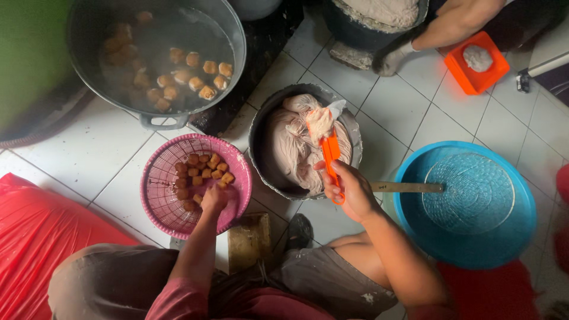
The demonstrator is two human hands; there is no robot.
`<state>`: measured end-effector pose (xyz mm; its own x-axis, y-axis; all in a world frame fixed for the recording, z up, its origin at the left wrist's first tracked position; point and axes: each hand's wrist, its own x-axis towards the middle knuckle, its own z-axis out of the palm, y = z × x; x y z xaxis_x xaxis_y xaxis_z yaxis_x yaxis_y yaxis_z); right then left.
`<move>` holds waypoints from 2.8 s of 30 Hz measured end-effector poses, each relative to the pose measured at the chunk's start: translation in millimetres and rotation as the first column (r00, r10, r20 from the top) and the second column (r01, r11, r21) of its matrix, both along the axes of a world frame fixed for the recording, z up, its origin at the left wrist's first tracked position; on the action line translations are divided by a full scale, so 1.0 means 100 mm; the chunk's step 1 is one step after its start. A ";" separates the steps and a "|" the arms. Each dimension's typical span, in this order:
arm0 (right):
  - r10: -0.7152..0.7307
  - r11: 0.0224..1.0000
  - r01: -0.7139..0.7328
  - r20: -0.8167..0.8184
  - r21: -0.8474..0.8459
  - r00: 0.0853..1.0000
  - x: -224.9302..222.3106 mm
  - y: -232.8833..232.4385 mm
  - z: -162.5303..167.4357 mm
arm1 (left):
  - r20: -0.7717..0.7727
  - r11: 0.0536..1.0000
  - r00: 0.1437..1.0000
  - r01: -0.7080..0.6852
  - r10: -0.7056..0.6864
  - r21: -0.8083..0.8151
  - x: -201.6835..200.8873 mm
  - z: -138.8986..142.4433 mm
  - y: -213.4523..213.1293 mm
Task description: The person sits on the floor and coats pieces of fried food with a light batter, using an orange plastic spatula to scoop and spread the batter over each piece held in the other hand. Coated pieces are dropped into a large pan of liquid beside them, repeating piece by piece until the basket is emptied.
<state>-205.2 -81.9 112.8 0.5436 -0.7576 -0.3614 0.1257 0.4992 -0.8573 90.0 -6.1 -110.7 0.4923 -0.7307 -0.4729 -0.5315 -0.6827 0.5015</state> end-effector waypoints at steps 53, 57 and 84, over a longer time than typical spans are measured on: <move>-0.161 0.906 0.058 -0.214 -0.420 0.964 -0.24 0.10 -0.44 | -0.098 0.376 0.735 0.224 -0.671 -0.899 -0.88 3.01 -0.20; -0.305 0.868 0.102 -0.361 -0.485 0.881 -0.13 0.11 -0.37 | -0.593 0.601 0.705 -0.293 -0.390 -0.744 -1.20 2.04 -0.46; -0.196 0.933 0.108 -0.234 -0.344 0.952 -0.01 0.07 -0.21 | -0.933 0.867 0.084 -0.348 -0.350 -0.356 -1.14 1.62 -0.36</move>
